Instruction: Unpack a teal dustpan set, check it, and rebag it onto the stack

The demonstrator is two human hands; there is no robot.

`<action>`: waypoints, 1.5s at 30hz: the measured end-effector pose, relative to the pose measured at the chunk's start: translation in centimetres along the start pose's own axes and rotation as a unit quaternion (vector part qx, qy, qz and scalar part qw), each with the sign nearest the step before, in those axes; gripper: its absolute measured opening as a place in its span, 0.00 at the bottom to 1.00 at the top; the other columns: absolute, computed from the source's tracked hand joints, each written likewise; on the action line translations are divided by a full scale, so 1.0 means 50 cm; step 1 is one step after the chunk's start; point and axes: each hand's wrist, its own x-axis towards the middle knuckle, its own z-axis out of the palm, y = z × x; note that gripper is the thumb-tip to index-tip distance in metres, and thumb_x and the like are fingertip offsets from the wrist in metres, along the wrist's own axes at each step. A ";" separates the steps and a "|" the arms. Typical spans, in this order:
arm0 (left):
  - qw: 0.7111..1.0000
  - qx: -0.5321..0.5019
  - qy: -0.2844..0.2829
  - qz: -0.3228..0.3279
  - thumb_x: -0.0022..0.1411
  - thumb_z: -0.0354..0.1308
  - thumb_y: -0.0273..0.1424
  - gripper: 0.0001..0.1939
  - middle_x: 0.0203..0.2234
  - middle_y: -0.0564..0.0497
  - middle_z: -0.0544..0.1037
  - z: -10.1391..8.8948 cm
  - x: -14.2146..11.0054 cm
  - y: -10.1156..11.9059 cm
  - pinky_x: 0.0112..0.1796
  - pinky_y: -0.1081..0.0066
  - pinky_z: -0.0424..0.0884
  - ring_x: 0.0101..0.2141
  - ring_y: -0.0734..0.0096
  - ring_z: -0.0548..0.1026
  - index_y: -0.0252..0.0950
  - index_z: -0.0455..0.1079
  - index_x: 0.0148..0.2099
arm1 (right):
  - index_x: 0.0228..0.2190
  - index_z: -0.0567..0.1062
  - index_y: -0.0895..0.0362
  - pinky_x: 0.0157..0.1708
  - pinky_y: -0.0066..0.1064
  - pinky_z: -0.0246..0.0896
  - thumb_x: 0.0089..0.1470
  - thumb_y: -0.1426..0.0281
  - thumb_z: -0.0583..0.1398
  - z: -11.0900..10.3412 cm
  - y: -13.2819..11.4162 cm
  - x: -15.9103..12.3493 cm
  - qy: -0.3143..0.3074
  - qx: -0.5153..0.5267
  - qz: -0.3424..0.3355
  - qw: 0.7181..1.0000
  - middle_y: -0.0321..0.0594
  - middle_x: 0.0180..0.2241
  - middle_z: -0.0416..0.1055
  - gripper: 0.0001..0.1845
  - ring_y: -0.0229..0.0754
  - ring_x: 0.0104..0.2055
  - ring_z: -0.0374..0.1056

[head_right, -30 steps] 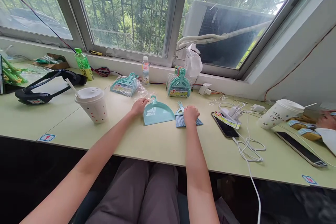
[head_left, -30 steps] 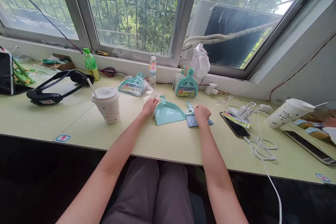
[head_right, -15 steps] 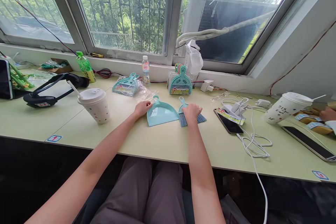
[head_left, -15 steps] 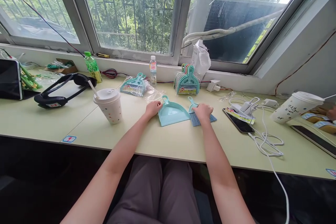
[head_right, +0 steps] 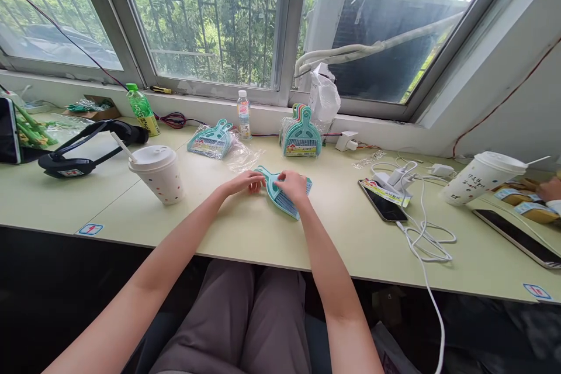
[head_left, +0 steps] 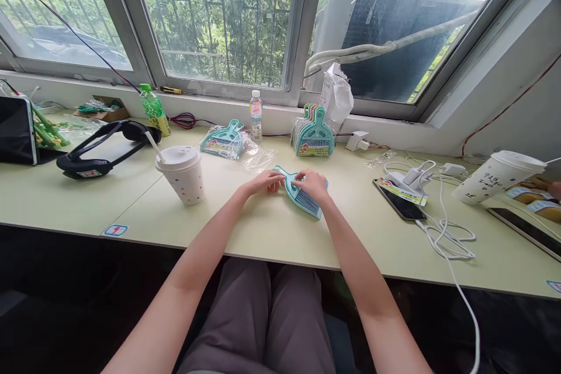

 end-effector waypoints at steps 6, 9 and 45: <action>0.914 0.314 0.233 0.105 0.47 0.68 0.30 0.28 0.48 0.43 0.68 -0.021 -0.011 -0.019 0.45 0.60 0.68 0.49 0.54 0.68 0.38 0.66 0.51 | 0.31 0.79 0.50 0.43 0.32 0.56 0.48 0.59 0.64 -0.006 0.014 0.004 -0.037 0.044 -0.014 0.998 0.34 0.39 0.78 0.10 0.44 0.44 0.70; 0.866 0.422 0.231 0.137 0.53 0.62 0.23 0.30 0.56 0.41 0.63 -0.007 -0.007 -0.022 0.51 0.57 0.64 0.55 0.53 0.63 0.39 0.62 0.57 | 0.31 0.79 0.51 0.41 0.30 0.58 0.48 0.60 0.65 0.002 0.016 0.008 -0.044 0.077 -0.029 0.996 0.33 0.39 0.78 0.09 0.43 0.43 0.70; 0.883 0.383 0.231 0.140 0.64 0.44 0.20 0.19 0.55 0.42 0.70 0.013 0.004 -0.006 0.65 0.53 0.47 0.58 0.64 0.66 0.36 0.68 0.53 | 0.35 0.78 0.52 0.41 0.29 0.59 0.49 0.61 0.62 0.021 0.023 0.017 0.013 0.110 -0.057 0.992 0.34 0.39 0.77 0.11 0.40 0.38 0.70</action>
